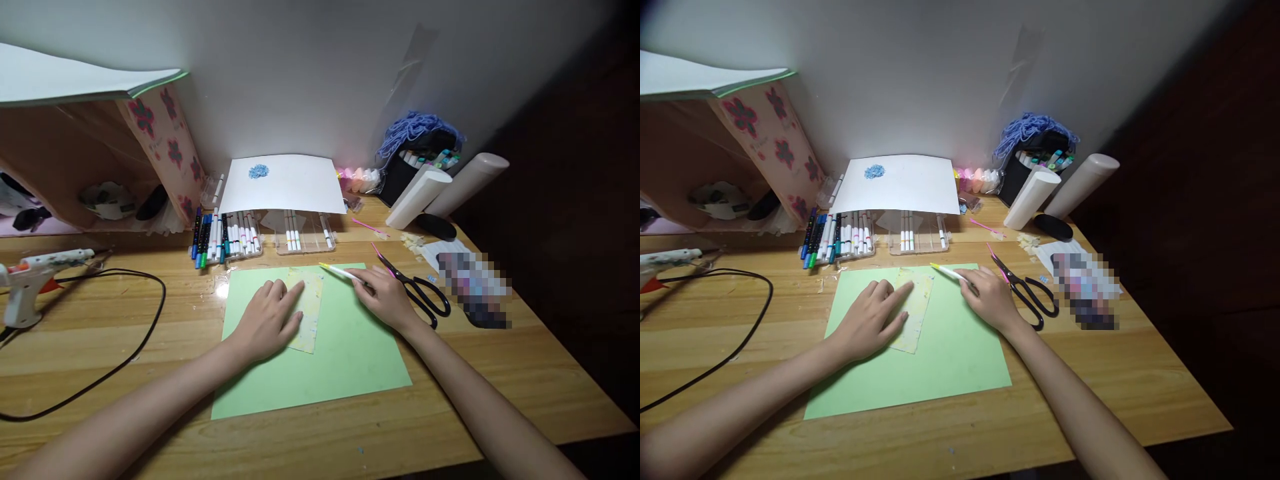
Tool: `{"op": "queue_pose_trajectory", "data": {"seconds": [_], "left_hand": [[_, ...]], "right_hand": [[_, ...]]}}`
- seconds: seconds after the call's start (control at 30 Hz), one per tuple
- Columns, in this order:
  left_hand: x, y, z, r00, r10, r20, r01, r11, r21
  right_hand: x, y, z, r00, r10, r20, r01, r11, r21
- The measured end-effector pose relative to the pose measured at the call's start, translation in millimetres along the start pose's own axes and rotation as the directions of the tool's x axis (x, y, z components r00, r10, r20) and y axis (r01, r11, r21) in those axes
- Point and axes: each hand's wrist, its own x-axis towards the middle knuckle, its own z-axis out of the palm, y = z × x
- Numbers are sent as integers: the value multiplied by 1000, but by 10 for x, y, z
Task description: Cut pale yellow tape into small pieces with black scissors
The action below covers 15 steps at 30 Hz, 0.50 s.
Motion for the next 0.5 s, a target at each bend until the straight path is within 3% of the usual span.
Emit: {"op": "queue_pose_trajectory", "data": {"seconds": [0.1,0.2,0.37,0.5], "left_hand": [[-8,-69,32,990,-93,-108,72,980,-185],[-9,-144,70,971,-149,-187,76,934,-350],[-9,-162,89,968,-216,-132,99,804,-587],[-12,-140,74,962,-238,-133,113,792,-600]], "right_hand": [[-23,-82,-30,995,81,-60,-70,985,159],[-53,-231,-30,995,102,-17,-90,936,340],[-80,-409,36,995,47,83,-75,922,379],[-91,-426,75,993,-15,119,-28,935,353]]}}
